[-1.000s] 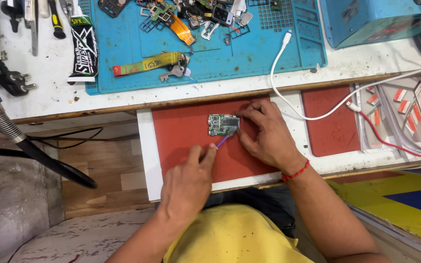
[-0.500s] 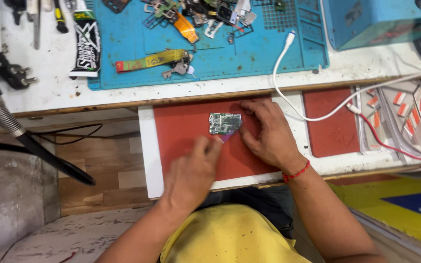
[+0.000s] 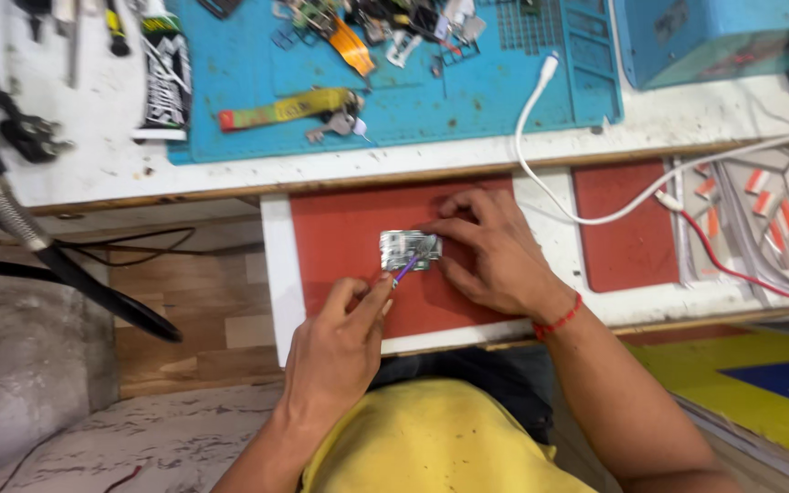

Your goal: The person uses a small brush to clean a small circuit board placed on a red mat. They repeatedly scrub different areas of the board's surface and edges, occasionally lifting and repositioning the board to access different sides.

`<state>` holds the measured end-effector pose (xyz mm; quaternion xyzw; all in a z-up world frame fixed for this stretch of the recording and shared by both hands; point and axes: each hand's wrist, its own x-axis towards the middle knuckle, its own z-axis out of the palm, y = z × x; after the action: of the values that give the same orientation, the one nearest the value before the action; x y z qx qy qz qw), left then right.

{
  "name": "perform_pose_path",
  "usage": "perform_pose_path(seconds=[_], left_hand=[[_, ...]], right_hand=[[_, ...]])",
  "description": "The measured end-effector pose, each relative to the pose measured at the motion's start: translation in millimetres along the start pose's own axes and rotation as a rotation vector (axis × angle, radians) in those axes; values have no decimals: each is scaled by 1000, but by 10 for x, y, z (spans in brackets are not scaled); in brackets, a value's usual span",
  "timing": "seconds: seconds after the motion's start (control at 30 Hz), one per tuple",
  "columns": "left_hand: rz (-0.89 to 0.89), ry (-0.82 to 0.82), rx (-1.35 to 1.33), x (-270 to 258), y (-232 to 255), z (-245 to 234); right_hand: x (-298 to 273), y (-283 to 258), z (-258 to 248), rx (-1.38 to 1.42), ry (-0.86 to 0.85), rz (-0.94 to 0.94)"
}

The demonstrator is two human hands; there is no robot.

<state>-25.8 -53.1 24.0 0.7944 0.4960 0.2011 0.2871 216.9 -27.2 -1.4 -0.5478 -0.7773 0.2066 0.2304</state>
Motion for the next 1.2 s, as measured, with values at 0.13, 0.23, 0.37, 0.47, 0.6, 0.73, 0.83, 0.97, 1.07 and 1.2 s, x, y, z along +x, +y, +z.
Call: perform_pose_path(seconds=[0.13, 0.23, 0.37, 0.47, 0.6, 0.73, 0.83, 0.97, 1.07, 1.2], left_hand=[[-42, -35, 59, -163, 9, 49], [-38, -11, 167, -79, -59, 67], [35, -3, 210, 155, -133, 154], [40, -187, 273, -40, -62, 75], [-19, -74, 231, -85, -78, 144], [74, -86, 299, -50, -70, 228], [36, -145, 302, -61, -106, 124], [47, 9, 225, 22, -165, 151], [107, -75, 187, -67, -128, 148], [30, 30, 181, -14, -122, 131]], right_hand=[[-8, 34, 15, -12, -8, -44], [-12, 1, 35, -12, 20, -23], [0, -14, 33, 33, 63, 25], [12, -24, 11, 40, 88, 32], [-41, 35, 26, 39, 94, 67], [-20, 36, 38, 4, 66, 25], [-38, 11, 5, 15, 82, -22], [-36, 34, 15, 38, 60, 20], [-27, 19, 26, 33, 64, 15], [1, 31, 12, 32, 71, 15]])
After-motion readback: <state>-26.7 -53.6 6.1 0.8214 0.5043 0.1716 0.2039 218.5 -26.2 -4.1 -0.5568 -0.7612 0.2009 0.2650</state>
